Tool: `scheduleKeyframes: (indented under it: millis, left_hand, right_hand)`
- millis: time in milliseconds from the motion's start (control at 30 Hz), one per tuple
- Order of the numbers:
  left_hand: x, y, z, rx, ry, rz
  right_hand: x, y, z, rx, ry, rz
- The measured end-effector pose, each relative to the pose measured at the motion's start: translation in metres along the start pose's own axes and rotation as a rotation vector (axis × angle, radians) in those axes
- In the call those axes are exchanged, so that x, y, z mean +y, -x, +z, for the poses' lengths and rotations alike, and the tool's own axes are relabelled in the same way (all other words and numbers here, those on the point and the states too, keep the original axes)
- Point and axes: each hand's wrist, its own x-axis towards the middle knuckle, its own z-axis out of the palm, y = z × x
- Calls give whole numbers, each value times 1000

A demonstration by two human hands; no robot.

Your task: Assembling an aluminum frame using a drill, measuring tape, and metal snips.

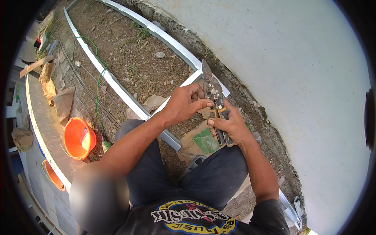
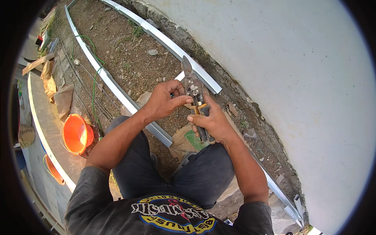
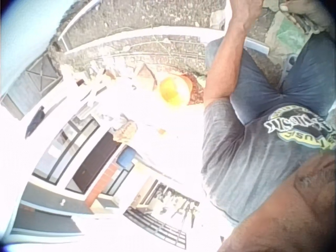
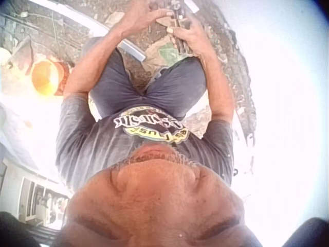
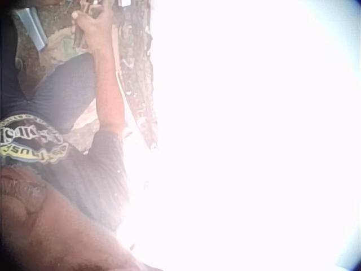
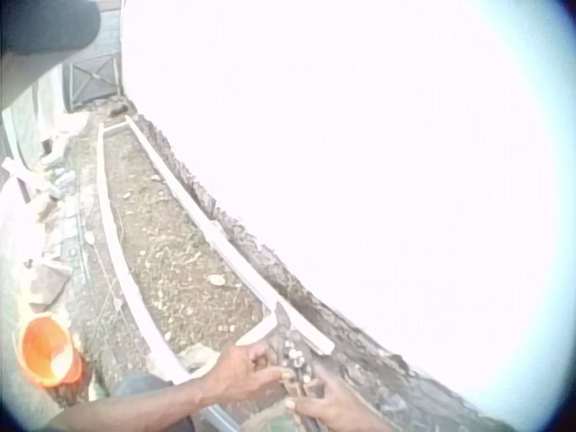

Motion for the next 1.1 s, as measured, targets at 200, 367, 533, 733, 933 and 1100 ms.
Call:
scheduleKeyframes:
  millis: [200,367,533,733,933,1100]
  left_hand:
    - [-17,2,6,187,-399,331]
    - [-19,0,-5,240,-580,452]
    - [-27,-5,-15,186,-572,415]
    - [-87,-16,-123,345,-450,-316]
    - [-222,65,-197,795,-447,-769]
    - [-287,78,-173,974,-250,-1023]
  right_hand:
    - [6,-5,-6,-107,-103,68]
    - [12,-7,-7,-87,-156,150]
    - [18,-15,-6,-127,-136,137]
    - [32,-31,-9,17,799,117]
    - [30,-52,21,-177,1247,-77]
    - [26,-104,78,-241,1693,-269]
